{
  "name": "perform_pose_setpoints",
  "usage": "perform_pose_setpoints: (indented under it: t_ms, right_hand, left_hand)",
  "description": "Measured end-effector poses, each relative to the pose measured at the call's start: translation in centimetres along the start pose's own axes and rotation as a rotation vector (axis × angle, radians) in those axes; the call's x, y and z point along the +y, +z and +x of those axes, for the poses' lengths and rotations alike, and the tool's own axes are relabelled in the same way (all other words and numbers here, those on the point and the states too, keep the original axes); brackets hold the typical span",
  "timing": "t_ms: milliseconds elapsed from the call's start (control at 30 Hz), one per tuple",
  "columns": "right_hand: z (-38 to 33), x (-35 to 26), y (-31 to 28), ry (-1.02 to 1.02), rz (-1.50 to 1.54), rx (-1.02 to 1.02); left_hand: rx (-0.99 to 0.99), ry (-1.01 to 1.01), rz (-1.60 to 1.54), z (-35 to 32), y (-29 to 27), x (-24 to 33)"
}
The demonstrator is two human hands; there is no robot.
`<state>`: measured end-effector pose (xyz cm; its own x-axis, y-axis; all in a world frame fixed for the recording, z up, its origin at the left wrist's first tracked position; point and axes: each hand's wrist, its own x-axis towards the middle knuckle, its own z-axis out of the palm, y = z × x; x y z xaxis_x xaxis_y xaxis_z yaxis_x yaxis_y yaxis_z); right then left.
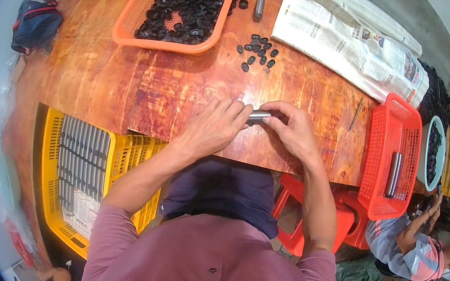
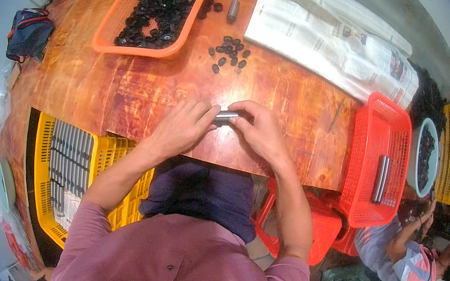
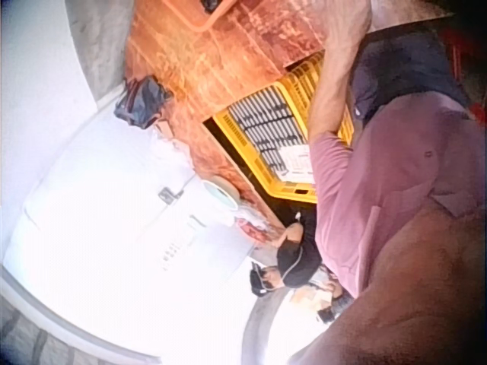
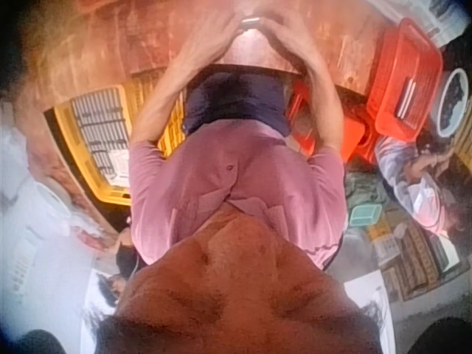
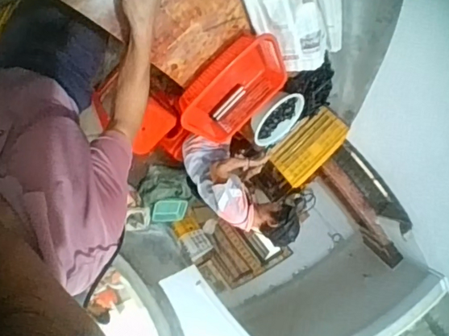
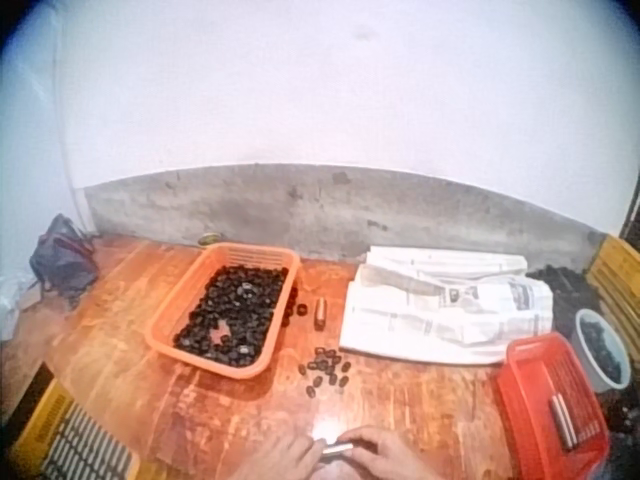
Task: The person repeatedly picks small black circular pieces and inserts them into a metal cylinder, then places the assembled cylinder into a yellow crate. The process is repeated multiple times with consistent hand motions.
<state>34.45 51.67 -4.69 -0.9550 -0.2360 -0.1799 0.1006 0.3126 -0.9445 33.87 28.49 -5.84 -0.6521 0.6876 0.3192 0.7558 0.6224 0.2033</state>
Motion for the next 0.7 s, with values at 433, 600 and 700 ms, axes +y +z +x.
perform_pose_setpoints:
  t_ms: [433,600,700]
  right_hand:
    - [-1.9,0.0,1.1,-0.49,-0.431,0.202]
    - [-1.9,0.6,1.4,-0.543,-0.45,0.24]
    - [-1.8,1.1,1.5,-0.557,-0.443,0.251]
  left_hand:
    - [0.121,-0.012,-0.065,-0.9,0.2,0.9]
    - [0.125,-0.045,-0.073,-0.7,-0.2,1.4]
    - [0.119,-0.085,-0.1,-0.4,-0.8,1.7]
